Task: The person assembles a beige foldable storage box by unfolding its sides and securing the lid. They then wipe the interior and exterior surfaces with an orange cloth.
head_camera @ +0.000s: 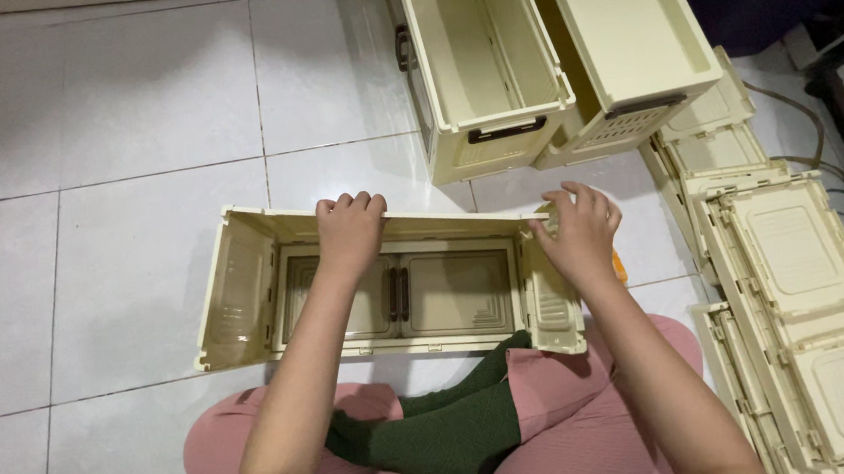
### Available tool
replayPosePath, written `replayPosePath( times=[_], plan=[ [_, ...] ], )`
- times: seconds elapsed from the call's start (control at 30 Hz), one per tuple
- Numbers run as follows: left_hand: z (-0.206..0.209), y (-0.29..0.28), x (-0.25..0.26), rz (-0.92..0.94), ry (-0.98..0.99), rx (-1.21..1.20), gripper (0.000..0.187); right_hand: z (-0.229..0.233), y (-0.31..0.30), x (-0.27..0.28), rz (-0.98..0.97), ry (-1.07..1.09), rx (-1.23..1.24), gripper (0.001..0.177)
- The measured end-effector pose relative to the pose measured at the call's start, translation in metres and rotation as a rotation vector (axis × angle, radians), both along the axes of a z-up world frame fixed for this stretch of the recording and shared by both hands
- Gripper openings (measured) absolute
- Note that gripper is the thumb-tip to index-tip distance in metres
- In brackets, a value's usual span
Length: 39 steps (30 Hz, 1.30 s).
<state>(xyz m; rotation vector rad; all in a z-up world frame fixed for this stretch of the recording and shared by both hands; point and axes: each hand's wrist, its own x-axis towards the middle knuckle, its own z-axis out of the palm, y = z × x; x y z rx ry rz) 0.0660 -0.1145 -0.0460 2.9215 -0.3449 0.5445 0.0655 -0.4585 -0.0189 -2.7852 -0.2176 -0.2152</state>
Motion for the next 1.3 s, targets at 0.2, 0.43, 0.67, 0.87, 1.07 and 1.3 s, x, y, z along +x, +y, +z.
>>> replayPosePath(
  times=[0.2, 0.43, 0.67, 0.87, 1.07, 1.3],
  plan=[
    [0.016, -0.040, 0.001, -0.049, 0.128, 0.047, 0.035, -0.034, -0.012, 0.002, -0.011, 0.255, 0.461, 0.069],
    [0.007, -0.123, 0.017, -0.247, 0.121, 0.022, 0.038, -0.037, -0.001, 0.004, -0.036, 0.269, 0.421, 0.062],
    [-0.026, -0.195, 0.053, -0.399, 0.210, -0.037, 0.010, -0.034, -0.011, 0.005, -0.063, 0.287, 0.486, 0.056],
    [-0.027, -0.194, 0.073, -0.349, 0.258, -0.022, 0.011, -0.039, -0.013, 0.003, -0.082, 0.298, 0.526, 0.058],
    [-0.016, -0.199, 0.066, -0.259, 0.242, -0.043, 0.012, -0.034, -0.011, 0.004, -0.019, 0.198, 0.552, 0.057],
    [-0.010, -0.200, 0.072, -0.263, 0.250, -0.007, 0.012, -0.029, -0.008, 0.004, -0.056, 0.236, 0.517, 0.059]
  ],
)
